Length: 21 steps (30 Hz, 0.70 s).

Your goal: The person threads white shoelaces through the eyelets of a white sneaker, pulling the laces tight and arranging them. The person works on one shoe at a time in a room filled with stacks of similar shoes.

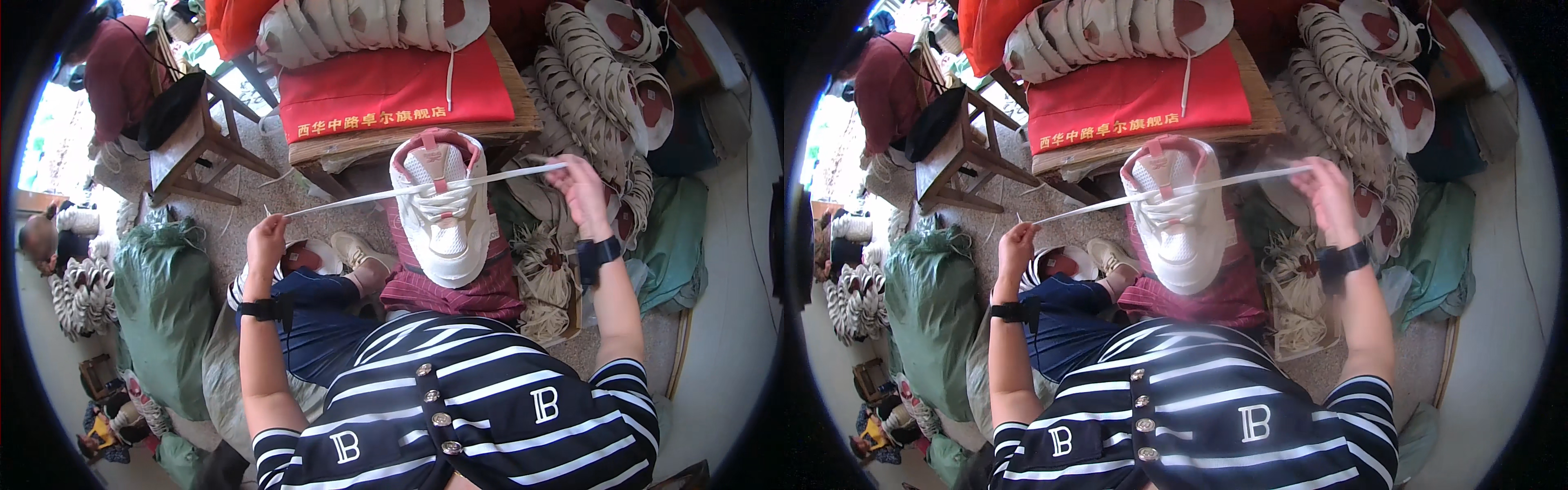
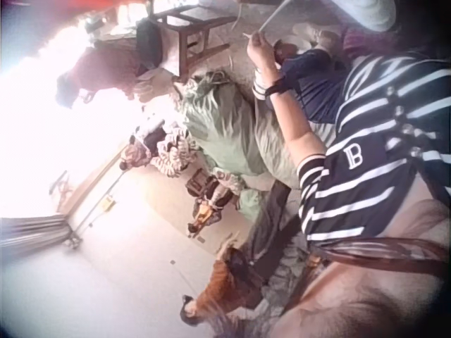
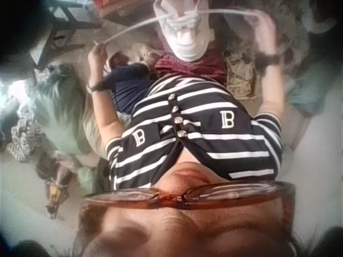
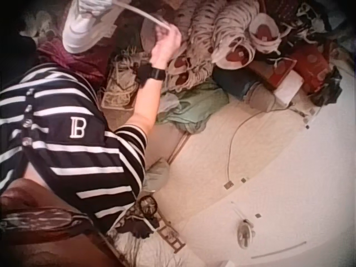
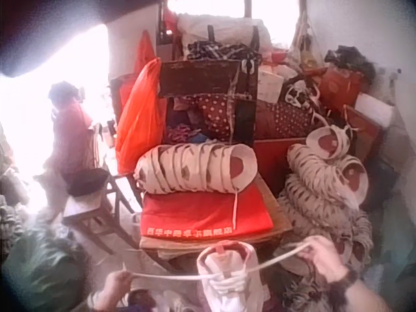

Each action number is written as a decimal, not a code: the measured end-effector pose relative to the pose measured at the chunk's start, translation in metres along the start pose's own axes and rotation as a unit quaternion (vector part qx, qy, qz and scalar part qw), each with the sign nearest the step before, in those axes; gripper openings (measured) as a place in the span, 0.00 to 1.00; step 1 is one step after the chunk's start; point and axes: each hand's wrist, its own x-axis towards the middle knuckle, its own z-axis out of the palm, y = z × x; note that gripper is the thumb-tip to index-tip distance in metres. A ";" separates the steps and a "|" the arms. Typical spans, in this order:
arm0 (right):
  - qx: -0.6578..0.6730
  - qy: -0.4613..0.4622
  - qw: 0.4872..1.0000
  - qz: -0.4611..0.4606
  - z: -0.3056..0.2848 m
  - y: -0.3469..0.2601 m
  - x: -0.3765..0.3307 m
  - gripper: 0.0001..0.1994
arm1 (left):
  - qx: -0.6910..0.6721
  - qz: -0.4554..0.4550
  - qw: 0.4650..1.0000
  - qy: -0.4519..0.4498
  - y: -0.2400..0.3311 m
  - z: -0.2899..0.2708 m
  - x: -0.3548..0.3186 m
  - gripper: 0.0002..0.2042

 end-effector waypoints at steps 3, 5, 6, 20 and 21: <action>0.210 0.103 0.971 0.047 -0.081 0.009 0.030 0.10 | -0.273 -0.128 0.953 -0.029 -0.019 -0.002 0.001 0.14; 0.283 0.193 0.937 0.064 -0.102 0.008 0.033 0.10 | -0.408 -0.176 0.896 -0.009 -0.010 -0.003 -0.003 0.14; 0.252 0.189 0.947 0.062 -0.110 0.011 0.030 0.11 | -0.523 -0.189 0.831 0.002 -0.011 -0.001 0.002 0.14; -0.137 -0.150 0.979 0.002 0.117 -0.028 -0.056 0.16 | -0.483 0.046 0.874 0.018 0.148 0.016 -0.037 0.14; -0.147 -0.163 0.976 -0.009 0.121 -0.027 -0.056 0.15 | -0.476 0.063 0.877 0.001 0.155 0.018 -0.040 0.13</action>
